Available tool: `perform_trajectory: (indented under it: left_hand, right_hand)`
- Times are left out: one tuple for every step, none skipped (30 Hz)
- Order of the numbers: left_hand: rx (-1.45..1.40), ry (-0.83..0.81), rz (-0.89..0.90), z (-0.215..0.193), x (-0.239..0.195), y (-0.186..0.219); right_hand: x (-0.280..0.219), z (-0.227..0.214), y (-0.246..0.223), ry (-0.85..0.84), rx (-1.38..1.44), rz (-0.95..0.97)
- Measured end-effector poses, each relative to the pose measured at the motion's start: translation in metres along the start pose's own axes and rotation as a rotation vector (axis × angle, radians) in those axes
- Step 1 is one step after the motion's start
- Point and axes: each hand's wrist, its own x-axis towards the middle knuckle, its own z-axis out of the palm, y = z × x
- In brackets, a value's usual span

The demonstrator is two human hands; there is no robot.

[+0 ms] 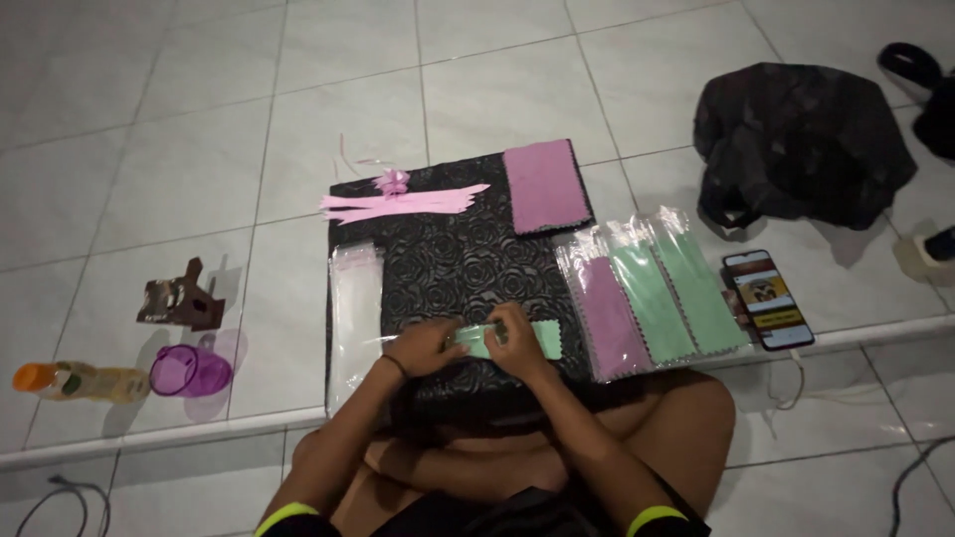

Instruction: Folding small fabric cloths and inserting them into individual plastic packaging sleeves.

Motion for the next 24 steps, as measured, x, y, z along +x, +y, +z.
perform_trajectory:
  left_hand:
    - [0.004, 0.001, 0.011, 0.001, 0.005, 0.001]
    - [-0.021, 0.006, 0.029, 0.004, 0.007, 0.001]
    - [-0.047, 0.011, 0.047, 0.006, 0.009, 0.001]
    - [-0.047, 0.01, 0.054, 0.004, 0.008, 0.005]
    - [-0.088, 0.02, 0.07, 0.001, 0.008, 0.009]
    - [-0.128, 0.03, 0.083, -0.002, 0.006, 0.013]
    - [-0.126, 0.03, 0.089, 0.0, 0.009, 0.011]
    - [-0.122, 0.02, 0.095, 0.002, 0.012, 0.009]
    - [-0.117, 0.01, 0.1, 0.004, 0.015, 0.006]
    - [-0.113, 0.016, 0.104, -0.001, 0.013, 0.008]
    - [-0.128, 0.01, 0.111, -0.005, 0.011, 0.011]
    - [-0.147, -0.001, 0.115, -0.006, 0.008, 0.013]
    - [-0.145, 0.0, 0.118, -0.008, 0.004, 0.015]
    - [-0.165, 0.008, 0.104, -0.011, 0.002, 0.017]
    - [-0.184, 0.016, 0.091, -0.015, -0.001, 0.019]
    - [-0.181, 0.019, 0.093, 0.002, 0.009, 0.007]
    - [-0.122, 0.103, 0.114, 0.018, 0.02, -0.005]
    - [-0.059, 0.188, 0.134, 0.032, 0.031, -0.018]
    - [-0.051, 0.193, 0.136, 0.03, 0.033, -0.015]
    - [-0.033, 0.167, 0.083, 0.031, 0.033, -0.011]
    - [-0.014, 0.142, 0.031, 0.033, 0.033, -0.008]
    - [-0.019, 0.143, 0.03, 0.041, 0.034, -0.009]
    - [-0.057, 0.185, 0.079, 0.048, 0.036, -0.011]
    - [-0.09, 0.222, 0.127, 0.055, 0.035, -0.014]
  right_hand:
    - [0.0, -0.001, 0.004, 0.009, -0.008, -0.001]
    - [-0.003, 0.0, 0.007, 0.024, 0.032, 0.031]
    - [-0.005, 0.001, 0.009, 0.04, 0.073, 0.062]
    - [-0.005, 0.0, 0.009, 0.044, 0.067, 0.063]
    - [-0.006, -0.001, 0.008, 0.129, 0.086, -0.002]
    - [-0.005, -0.001, 0.007, 0.213, 0.105, -0.069]
    - [-0.008, -0.002, 0.009, 0.217, 0.1, -0.069]
    - [-0.01, -0.002, 0.012, 0.277, 0.104, -0.095]
    - [-0.011, -0.002, 0.014, 0.336, 0.107, -0.12]
    - [-0.021, -0.003, 0.021, 0.34, 0.105, -0.128]
    - [-0.032, -0.004, 0.028, 0.365, 0.136, -0.092]
    - [-0.046, -0.004, 0.035, 0.387, 0.167, -0.049]
    - [-0.064, -0.004, 0.037, 0.389, 0.165, -0.051]
    - [-0.082, -0.005, 0.04, 0.38, 0.156, 0.022]
    - [-0.099, -0.006, 0.042, 0.37, 0.148, 0.094]
    - [-0.114, -0.01, 0.033, 0.372, 0.148, 0.089]
    - [-0.13, -0.014, 0.024, 0.289, 0.263, 0.226]
    - [-0.143, -0.016, 0.015, 0.204, 0.38, 0.359]
    - [-0.155, -0.015, 0.025, 0.209, 0.383, 0.35]
    - [-0.171, -0.015, 0.033, 0.09, 0.466, 0.45]
    - [-0.187, -0.013, 0.041, -0.03, 0.548, 0.549]
    - [-0.196, -0.013, 0.05, -0.034, 0.545, 0.551]
    - [-0.205, -0.013, 0.059, -0.093, 0.516, 0.637]
    - [-0.215, -0.009, 0.065, -0.149, 0.491, 0.725]
